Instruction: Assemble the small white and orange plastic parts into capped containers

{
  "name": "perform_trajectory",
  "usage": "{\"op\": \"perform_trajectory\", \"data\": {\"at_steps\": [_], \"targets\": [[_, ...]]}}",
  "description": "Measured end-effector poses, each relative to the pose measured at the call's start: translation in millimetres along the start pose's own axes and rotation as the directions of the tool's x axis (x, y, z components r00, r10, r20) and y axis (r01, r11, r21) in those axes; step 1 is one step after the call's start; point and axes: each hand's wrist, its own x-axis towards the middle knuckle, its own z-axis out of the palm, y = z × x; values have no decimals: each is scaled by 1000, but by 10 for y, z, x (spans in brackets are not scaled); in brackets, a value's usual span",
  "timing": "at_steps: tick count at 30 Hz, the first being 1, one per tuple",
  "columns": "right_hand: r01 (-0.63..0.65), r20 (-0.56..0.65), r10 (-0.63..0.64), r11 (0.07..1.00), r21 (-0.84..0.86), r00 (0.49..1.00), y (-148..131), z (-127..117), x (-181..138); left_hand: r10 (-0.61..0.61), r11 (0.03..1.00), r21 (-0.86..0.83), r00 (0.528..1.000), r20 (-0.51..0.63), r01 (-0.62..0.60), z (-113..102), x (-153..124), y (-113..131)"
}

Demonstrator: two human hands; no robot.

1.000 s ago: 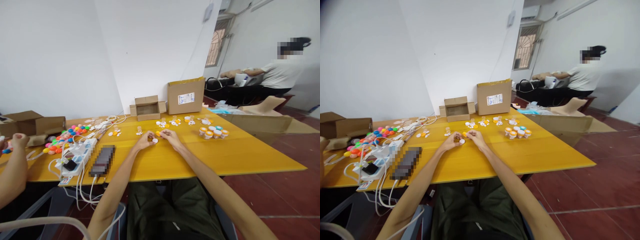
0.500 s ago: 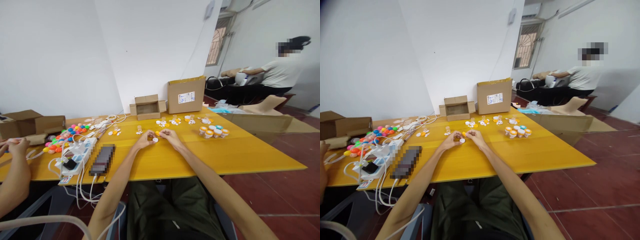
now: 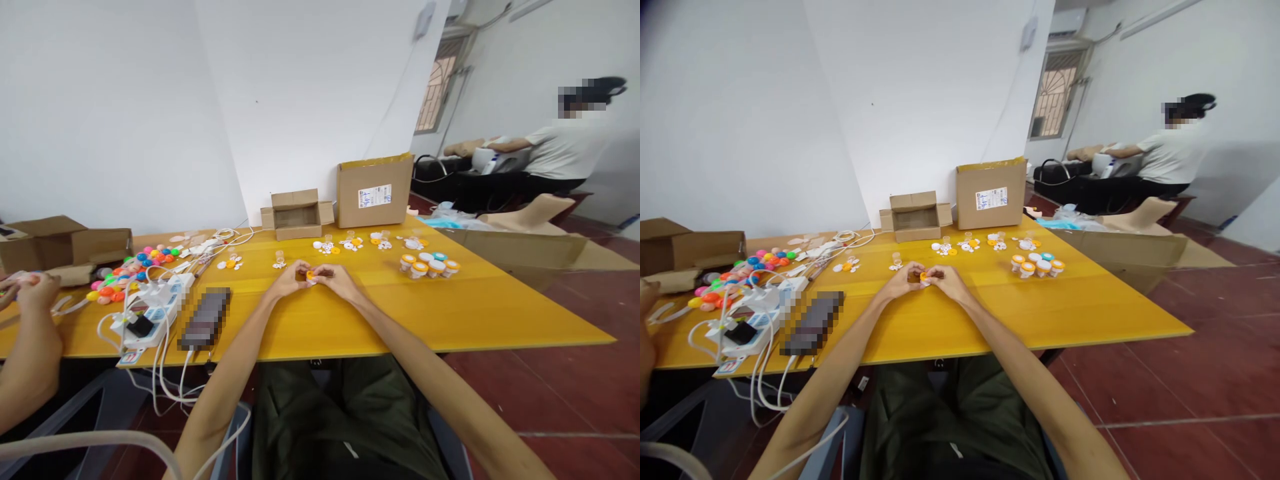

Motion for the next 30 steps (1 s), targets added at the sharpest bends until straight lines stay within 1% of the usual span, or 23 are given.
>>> {"op": "perform_trajectory", "data": {"at_steps": [12,22,30], "targets": [[38,23,-36,993,-112,999,-42,-5,-28,-16,1000,0,1000,3,16,-1,-6,14],[46,27,-43,990,-135,999,-34,-15,-22,-28,998,-49,1000,2,28,-2,-2,-13],[56,24,-53,986,-158,998,-15,3,-17,-48,998,-50,999,4,48,-14,-3,-9]]}}
